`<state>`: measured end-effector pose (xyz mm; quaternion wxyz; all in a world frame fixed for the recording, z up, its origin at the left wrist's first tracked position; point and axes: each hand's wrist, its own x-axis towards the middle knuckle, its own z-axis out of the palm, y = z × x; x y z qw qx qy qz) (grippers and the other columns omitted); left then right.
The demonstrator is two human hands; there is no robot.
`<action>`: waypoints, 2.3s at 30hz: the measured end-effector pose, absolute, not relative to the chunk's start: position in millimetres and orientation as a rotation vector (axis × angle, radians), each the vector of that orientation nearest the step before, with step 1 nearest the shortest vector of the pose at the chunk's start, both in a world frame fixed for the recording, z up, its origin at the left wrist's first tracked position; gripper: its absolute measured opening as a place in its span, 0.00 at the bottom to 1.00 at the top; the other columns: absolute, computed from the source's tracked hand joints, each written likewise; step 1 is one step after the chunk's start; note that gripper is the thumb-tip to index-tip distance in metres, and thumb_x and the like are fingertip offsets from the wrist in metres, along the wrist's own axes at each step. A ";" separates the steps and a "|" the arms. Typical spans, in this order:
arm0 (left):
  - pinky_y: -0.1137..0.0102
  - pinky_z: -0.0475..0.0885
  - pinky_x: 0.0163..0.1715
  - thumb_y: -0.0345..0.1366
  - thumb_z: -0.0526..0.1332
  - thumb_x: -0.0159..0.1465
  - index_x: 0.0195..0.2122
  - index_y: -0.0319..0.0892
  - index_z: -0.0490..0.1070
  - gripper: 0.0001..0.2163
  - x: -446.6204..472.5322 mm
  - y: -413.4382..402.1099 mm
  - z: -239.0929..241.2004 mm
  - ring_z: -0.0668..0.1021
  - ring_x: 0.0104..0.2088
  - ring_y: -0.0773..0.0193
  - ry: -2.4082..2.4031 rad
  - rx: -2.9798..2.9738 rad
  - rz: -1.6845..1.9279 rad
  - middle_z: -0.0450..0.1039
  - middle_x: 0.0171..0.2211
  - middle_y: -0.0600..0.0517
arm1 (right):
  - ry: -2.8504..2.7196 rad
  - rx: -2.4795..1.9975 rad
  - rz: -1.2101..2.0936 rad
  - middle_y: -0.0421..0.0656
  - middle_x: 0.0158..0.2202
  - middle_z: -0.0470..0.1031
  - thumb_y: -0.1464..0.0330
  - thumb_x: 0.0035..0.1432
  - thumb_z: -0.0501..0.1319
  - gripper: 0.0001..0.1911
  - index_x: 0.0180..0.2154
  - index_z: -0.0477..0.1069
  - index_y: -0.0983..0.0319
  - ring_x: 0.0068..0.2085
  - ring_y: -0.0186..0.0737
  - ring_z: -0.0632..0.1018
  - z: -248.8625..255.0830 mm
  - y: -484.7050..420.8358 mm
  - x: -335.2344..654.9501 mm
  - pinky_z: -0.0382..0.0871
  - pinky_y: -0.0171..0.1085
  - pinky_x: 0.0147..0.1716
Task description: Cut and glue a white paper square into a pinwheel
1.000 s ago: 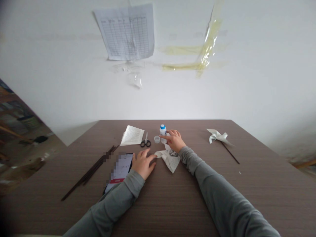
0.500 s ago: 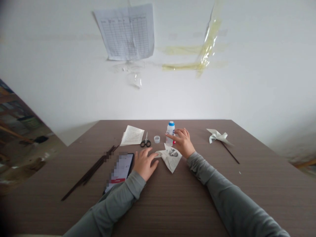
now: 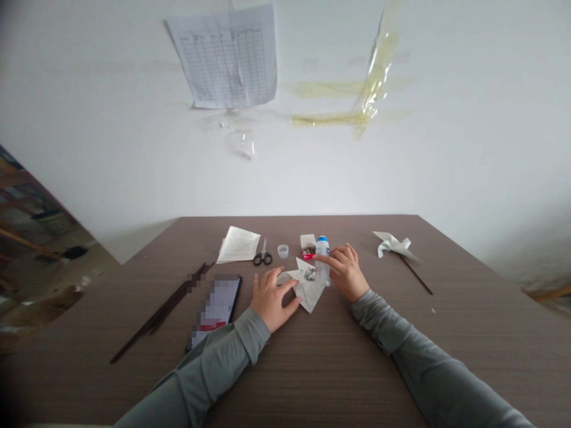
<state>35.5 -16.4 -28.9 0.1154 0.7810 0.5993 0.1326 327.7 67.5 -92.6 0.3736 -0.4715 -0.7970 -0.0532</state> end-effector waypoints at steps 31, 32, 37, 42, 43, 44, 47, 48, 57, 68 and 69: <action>0.21 0.66 0.89 0.37 0.79 0.78 0.66 0.61 0.97 0.18 34.3 -9.2 -40.3 0.78 0.84 0.28 1.774 2.233 0.403 0.81 0.83 0.42 | -1.923 -1.254 0.030 0.51 0.49 0.93 0.47 0.82 0.73 0.17 0.50 0.93 0.51 0.60 0.66 0.91 -103.8 77.9 283.8 0.67 0.80 0.87; 0.20 0.65 0.89 0.37 0.79 0.79 0.66 0.60 0.97 0.18 34.1 -9.2 -41.5 0.77 0.85 0.29 1.764 2.237 0.414 0.81 0.84 0.41 | -1.934 -1.248 0.033 0.50 0.47 0.92 0.47 0.82 0.74 0.17 0.51 0.93 0.51 0.59 0.65 0.91 -103.4 78.4 282.7 0.66 0.80 0.87; 0.19 0.65 0.89 0.38 0.79 0.79 0.70 0.62 0.95 0.20 32.3 -7.7 -50.7 0.76 0.86 0.31 1.752 2.244 0.451 0.80 0.85 0.42 | -2.005 -1.294 0.058 0.48 0.44 0.90 0.44 0.82 0.74 0.22 0.40 0.86 0.52 0.57 0.62 0.90 -100.4 81.8 282.3 0.64 0.84 0.87; 0.19 0.65 0.89 0.41 0.81 0.78 0.72 0.62 0.93 0.22 30.0 -6.7 -54.5 0.76 0.85 0.30 1.776 2.233 0.433 0.78 0.85 0.42 | -2.114 -1.340 0.048 0.47 0.48 0.93 0.46 0.79 0.78 0.19 0.42 0.85 0.51 0.62 0.64 0.90 -97.3 79.8 281.7 0.62 0.84 0.87; 0.19 0.64 0.89 0.42 0.81 0.78 0.71 0.62 0.94 0.21 29.9 -6.9 -54.0 0.75 0.85 0.30 1.783 2.230 0.422 0.78 0.85 0.43 | -2.133 -1.331 0.046 0.47 0.50 0.93 0.48 0.79 0.79 0.17 0.43 0.86 0.51 0.63 0.64 0.90 -96.6 78.8 281.6 0.63 0.84 0.87; 0.19 0.64 0.89 0.43 0.81 0.78 0.69 0.62 0.94 0.20 29.9 -7.3 -53.0 0.75 0.85 0.30 1.790 2.226 0.412 0.78 0.85 0.43 | -2.148 -1.322 0.050 0.47 0.51 0.94 0.49 0.79 0.79 0.16 0.44 0.86 0.51 0.64 0.64 0.90 -95.7 77.8 281.6 0.63 0.83 0.87; 0.19 0.64 0.89 0.42 0.81 0.78 0.68 0.62 0.95 0.19 31.9 -9.6 -46.6 0.76 0.85 0.30 1.807 2.214 0.395 0.79 0.84 0.43 | -2.173 -1.305 0.084 0.48 0.51 0.94 0.50 0.79 0.79 0.13 0.46 0.87 0.51 0.64 0.65 0.90 -93.3 75.5 282.2 0.61 0.84 0.88; 0.19 0.64 0.90 0.42 0.81 0.78 0.68 0.62 0.95 0.19 32.9 -10.5 -43.8 0.76 0.85 0.29 1.814 2.209 0.389 0.79 0.84 0.43 | -2.177 -1.298 0.094 0.48 0.51 0.94 0.50 0.79 0.79 0.14 0.46 0.86 0.51 0.63 0.65 0.89 -92.8 75.1 282.3 0.60 0.85 0.88; 0.19 0.63 0.90 0.40 0.82 0.77 0.69 0.60 0.95 0.20 33.9 -10.9 -40.2 0.76 0.86 0.28 1.806 2.212 0.379 0.80 0.84 0.41 | -2.092 -1.233 -0.009 0.49 0.48 0.94 0.50 0.81 0.74 0.14 0.45 0.87 0.51 0.61 0.64 0.89 -98.6 77.0 280.7 0.61 0.83 0.88; 0.20 0.63 0.90 0.41 0.82 0.77 0.68 0.61 0.95 0.20 33.2 -9.7 -41.6 0.76 0.86 0.31 1.825 2.216 0.352 0.80 0.84 0.43 | -2.115 -1.178 -0.113 0.47 0.42 0.92 0.47 0.84 0.73 0.17 0.45 0.86 0.52 0.58 0.63 0.89 -106.5 76.5 277.9 0.60 0.80 0.89; 0.20 0.63 0.90 0.41 0.82 0.77 0.69 0.62 0.95 0.20 32.9 -9.3 -42.2 0.76 0.86 0.31 1.826 2.217 0.352 0.80 0.84 0.43 | -2.107 -1.178 -0.127 0.47 0.42 0.92 0.48 0.84 0.73 0.17 0.45 0.86 0.52 0.59 0.63 0.89 -106.6 76.4 277.6 0.60 0.81 0.89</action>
